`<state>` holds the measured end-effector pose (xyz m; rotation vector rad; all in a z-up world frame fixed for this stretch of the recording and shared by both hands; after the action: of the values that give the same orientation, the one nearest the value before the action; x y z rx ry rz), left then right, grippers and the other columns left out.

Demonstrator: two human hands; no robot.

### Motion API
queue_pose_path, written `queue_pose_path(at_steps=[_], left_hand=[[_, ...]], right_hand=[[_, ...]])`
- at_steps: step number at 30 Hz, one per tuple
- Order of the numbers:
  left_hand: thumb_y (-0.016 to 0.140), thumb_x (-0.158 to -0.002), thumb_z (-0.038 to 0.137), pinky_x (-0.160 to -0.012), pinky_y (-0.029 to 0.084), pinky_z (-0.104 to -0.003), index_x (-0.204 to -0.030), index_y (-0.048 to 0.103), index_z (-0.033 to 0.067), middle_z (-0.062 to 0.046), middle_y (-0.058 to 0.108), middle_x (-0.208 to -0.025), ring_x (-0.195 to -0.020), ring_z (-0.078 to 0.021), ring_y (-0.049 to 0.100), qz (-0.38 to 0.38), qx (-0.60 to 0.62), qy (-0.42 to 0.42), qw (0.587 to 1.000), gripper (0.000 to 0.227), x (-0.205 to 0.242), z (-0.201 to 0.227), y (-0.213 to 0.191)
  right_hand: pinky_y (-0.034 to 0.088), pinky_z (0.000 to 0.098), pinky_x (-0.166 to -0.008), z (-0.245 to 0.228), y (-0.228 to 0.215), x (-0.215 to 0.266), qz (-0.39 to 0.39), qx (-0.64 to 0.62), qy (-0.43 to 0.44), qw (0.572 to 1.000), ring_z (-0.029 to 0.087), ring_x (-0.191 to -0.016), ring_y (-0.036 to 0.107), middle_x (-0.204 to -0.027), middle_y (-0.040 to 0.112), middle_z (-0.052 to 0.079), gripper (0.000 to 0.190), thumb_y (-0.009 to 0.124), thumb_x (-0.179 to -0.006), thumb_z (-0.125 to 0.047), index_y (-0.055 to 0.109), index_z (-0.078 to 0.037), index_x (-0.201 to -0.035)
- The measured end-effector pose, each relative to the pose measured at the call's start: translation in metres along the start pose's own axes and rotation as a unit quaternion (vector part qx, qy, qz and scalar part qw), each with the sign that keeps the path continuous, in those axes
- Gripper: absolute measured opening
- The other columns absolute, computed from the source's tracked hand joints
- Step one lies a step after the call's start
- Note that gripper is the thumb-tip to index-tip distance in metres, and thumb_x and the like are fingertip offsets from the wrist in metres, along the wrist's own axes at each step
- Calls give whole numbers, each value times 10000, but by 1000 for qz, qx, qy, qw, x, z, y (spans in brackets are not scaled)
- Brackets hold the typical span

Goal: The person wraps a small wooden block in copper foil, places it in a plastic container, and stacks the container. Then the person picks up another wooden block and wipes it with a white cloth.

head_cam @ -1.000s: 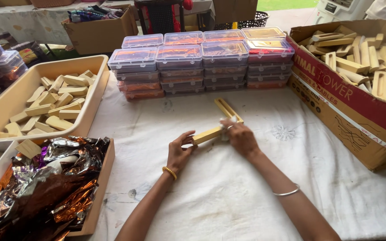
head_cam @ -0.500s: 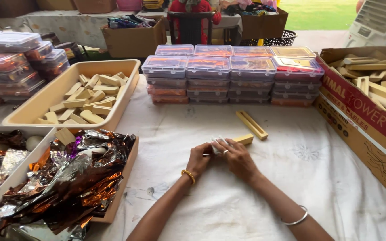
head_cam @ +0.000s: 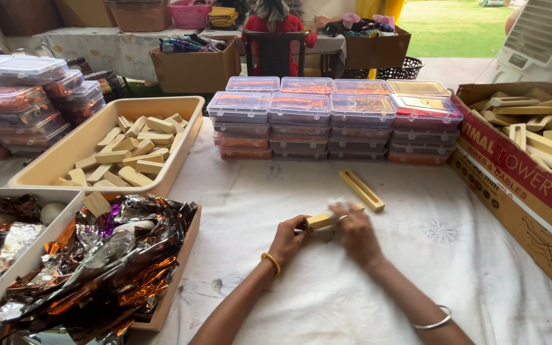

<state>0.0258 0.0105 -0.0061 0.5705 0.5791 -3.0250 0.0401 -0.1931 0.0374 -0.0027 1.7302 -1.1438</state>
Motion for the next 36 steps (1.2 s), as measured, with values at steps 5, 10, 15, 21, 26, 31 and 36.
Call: queue_pose_path(at_steps=[5, 10, 15, 21, 26, 31, 36], left_hand=[[649, -868, -89, -863, 632, -328, -1121, 702, 3, -101, 770, -962, -888, -162, 740, -8, 15, -3, 1000, 274, 1, -8, 3], [665, -875, -57, -884, 630, -319, -1162, 704, 35, -88, 773, -996, -915, -157, 745, -18, 11, -10, 1000, 305, 1, -1, 0], [685, -886, -16, -917, 629, -311, -1214, 691, 71, -81, 771, -1071, -988, -162, 749, -25, 5, -16, 1000, 340, 1, 7, -3], [688, -875, -25, -911, 629, -302, -1249, 685, 65, -84, 775, -1050, -958, -163, 759, -28, 4, -6, 1000, 385, 0, -9, 1], [687, -877, -44, -887, 632, -306, -1241, 690, 33, -100, 783, -1006, -930, -176, 768, -33, 15, -10, 999, 372, 2, -4, -1], [684, -869, -52, -883, 630, -301, -1233, 690, 31, -101, 780, -999, -927, -176, 768, -34, 17, -9, 999, 373, 3, -4, 0], [677, -885, -24, -905, 629, -309, -1241, 683, 43, -118, 781, -1036, -953, -184, 769, -32, 3, -11, 999, 362, 5, 4, -1]], right_hand=[[474, 466, -1095, -20, 11, 0, -29, -1, -80, 996, 304, -1239, 623, -1314, 687, 89, 432, 555, -928, 9, 599, -79, -1349], [493, 460, -1067, 24, -1, 4, -57, -14, -81, 995, 299, -1218, 627, -1331, 663, 94, 345, 594, -1017, -98, 579, -89, -1362], [477, 519, -1011, 47, -7, 8, -59, 57, 148, 986, 368, -1220, 602, -1264, 678, 147, 358, 519, -987, -138, 591, -53, -1327], [460, 478, -1164, 14, 18, 10, -22, 12, 45, 999, 364, -1294, 593, -1351, 655, 175, 313, 433, -1083, -12, 571, -37, -1364], [429, 476, -1103, -30, 1, 1, -45, 2, -23, 999, 322, -1281, 576, -1335, 660, 156, 403, 543, -974, -67, 572, -49, -1376], [410, 444, -1089, -27, -11, -3, -62, -44, -25, 997, 272, -1288, 566, -1327, 672, 112, 410, 613, -970, -145, 573, -97, -1376], [413, 433, -1061, -21, -7, -2, -62, -29, -28, 997, 274, -1274, 571, -1319, 675, 107, 408, 607, -980, -169, 572, -115, -1382]])
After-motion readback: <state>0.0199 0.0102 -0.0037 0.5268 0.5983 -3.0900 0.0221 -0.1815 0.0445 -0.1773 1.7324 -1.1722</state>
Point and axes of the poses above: each hand's wrist, its own x-axis away from the middle knuckle, its own y-axis out of the palm, z = x × y, the point moved 1 cm from there along -x, towards the middle knuckle
